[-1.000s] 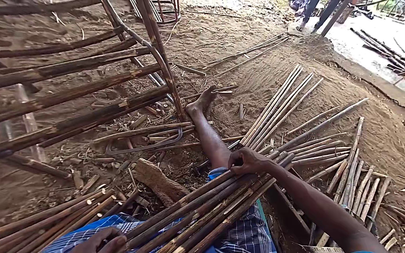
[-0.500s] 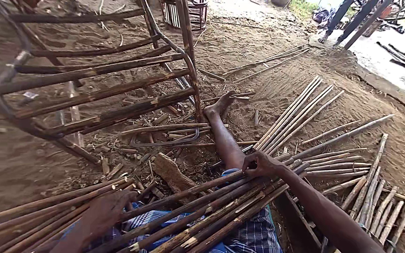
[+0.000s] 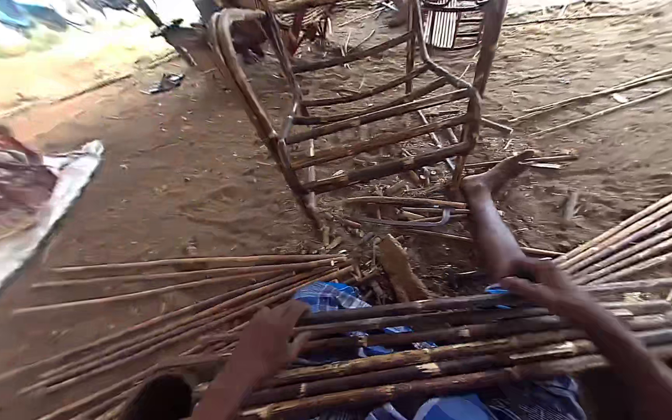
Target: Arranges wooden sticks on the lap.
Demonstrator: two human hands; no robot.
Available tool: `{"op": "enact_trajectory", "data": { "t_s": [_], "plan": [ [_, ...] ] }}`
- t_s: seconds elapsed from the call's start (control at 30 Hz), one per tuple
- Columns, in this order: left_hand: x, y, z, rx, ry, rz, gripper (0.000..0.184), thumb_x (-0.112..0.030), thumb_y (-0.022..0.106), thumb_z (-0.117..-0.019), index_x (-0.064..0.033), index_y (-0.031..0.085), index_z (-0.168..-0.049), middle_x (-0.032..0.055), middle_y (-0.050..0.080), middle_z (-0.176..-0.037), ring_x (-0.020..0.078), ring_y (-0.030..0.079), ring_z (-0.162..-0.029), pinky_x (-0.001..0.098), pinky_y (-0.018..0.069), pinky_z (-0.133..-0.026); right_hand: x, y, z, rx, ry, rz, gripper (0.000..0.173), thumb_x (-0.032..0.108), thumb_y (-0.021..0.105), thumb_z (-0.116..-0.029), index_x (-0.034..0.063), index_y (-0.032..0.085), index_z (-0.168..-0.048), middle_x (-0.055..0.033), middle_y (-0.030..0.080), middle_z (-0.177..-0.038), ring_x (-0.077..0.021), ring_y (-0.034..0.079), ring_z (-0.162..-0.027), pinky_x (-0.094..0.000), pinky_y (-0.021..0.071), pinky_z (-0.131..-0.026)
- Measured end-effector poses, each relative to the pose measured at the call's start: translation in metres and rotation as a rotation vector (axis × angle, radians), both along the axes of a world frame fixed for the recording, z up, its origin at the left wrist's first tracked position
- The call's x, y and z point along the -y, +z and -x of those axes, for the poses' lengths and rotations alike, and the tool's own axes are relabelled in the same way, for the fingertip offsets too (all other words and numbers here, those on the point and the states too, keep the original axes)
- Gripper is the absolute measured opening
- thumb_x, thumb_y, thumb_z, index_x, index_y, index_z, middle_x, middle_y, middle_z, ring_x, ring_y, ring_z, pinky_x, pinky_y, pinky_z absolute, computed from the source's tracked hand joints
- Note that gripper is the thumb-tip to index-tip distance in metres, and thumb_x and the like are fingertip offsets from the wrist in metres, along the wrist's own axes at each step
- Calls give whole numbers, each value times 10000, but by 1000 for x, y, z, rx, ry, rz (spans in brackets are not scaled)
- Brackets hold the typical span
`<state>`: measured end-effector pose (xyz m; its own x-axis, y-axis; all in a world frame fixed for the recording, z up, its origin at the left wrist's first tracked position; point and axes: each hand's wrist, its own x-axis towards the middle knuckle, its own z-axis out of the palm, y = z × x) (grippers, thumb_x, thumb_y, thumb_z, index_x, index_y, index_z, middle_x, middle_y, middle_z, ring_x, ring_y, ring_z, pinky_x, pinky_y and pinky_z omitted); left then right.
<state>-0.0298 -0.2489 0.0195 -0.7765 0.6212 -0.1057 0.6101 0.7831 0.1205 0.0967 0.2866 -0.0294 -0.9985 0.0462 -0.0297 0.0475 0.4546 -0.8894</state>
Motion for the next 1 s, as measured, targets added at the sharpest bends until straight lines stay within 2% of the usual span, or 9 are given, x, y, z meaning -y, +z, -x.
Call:
{"op": "enact_trajectory", "data": {
  "t_s": [0.1,0.2,0.27,0.4,0.57,0.8,0.87,0.93,1.0],
  "plan": [
    [-64,-9,-23,-112,-148,-133,398,-146,829,-758,-108,701,-1133,140,690,-1135,314,709,-671,523,589,-523,92,12,8,-149,213,84,131,206,736,-913,131,758,-1019,22,738,-946,-101,700,-821,-347,624,-751],
    [-97,-9,-35,-148,-237,-229,345,-205,824,-779,-102,684,-1076,125,673,-1040,272,678,-597,466,563,-452,151,17,16,-255,286,113,96,136,740,-896,71,759,-965,-9,725,-875,-63,663,-738,-274,586,-685],
    [-98,-3,-35,-147,-276,-229,312,-269,795,-816,-117,677,-1062,95,652,-992,243,679,-639,422,569,-476,165,17,20,-327,288,106,66,116,725,-884,61,746,-914,-8,700,-807,-37,623,-683,-219,538,-633],
    [-87,6,-34,-180,-320,-240,347,-464,641,-941,-145,713,-1060,50,653,-903,201,675,-693,373,576,-543,169,19,22,-337,283,90,52,123,742,-866,74,752,-882,13,701,-782,-14,621,-657,-200,540,-602],
    [-91,8,-35,-151,-318,-232,423,-525,508,-1030,-173,740,-1040,16,698,-868,191,707,-748,398,601,-609,164,22,23,-344,323,16,50,129,755,-854,79,752,-859,11,697,-800,-25,621,-683,-209,542,-620],
    [-92,22,-20,340,-170,-130,437,-454,428,-1088,-158,749,-1099,72,741,-944,267,719,-895,551,566,-794,163,15,32,-377,413,-41,51,186,743,-863,141,756,-882,39,697,-854,-25,639,-758,-220,558,-665],
    [-67,17,-16,240,-172,-182,437,-478,473,-1068,-138,740,-1007,54,719,-857,233,714,-821,517,581,-742,156,19,38,-397,340,-88,131,268,660,-949,179,751,-983,61,701,-921,-30,638,-778,-246,568,-678],
    [-19,15,-7,49,-121,-240,322,-435,615,-1010,-148,756,-970,16,727,-857,185,716,-795,480,609,-733,132,18,44,-387,249,-293,254,291,533,-1002,203,769,-1039,49,699,-996,-85,670,-866,-340,599,-750],
    [46,15,6,-130,9,-197,263,-377,694,-966,-158,767,-1092,34,744,-1062,213,703,-1016,494,572,-933,104,1,46,-306,223,-457,295,301,492,-984,225,776,-1001,29,685,-988,-146,678,-837,-435,593,-703]
  ]
}}
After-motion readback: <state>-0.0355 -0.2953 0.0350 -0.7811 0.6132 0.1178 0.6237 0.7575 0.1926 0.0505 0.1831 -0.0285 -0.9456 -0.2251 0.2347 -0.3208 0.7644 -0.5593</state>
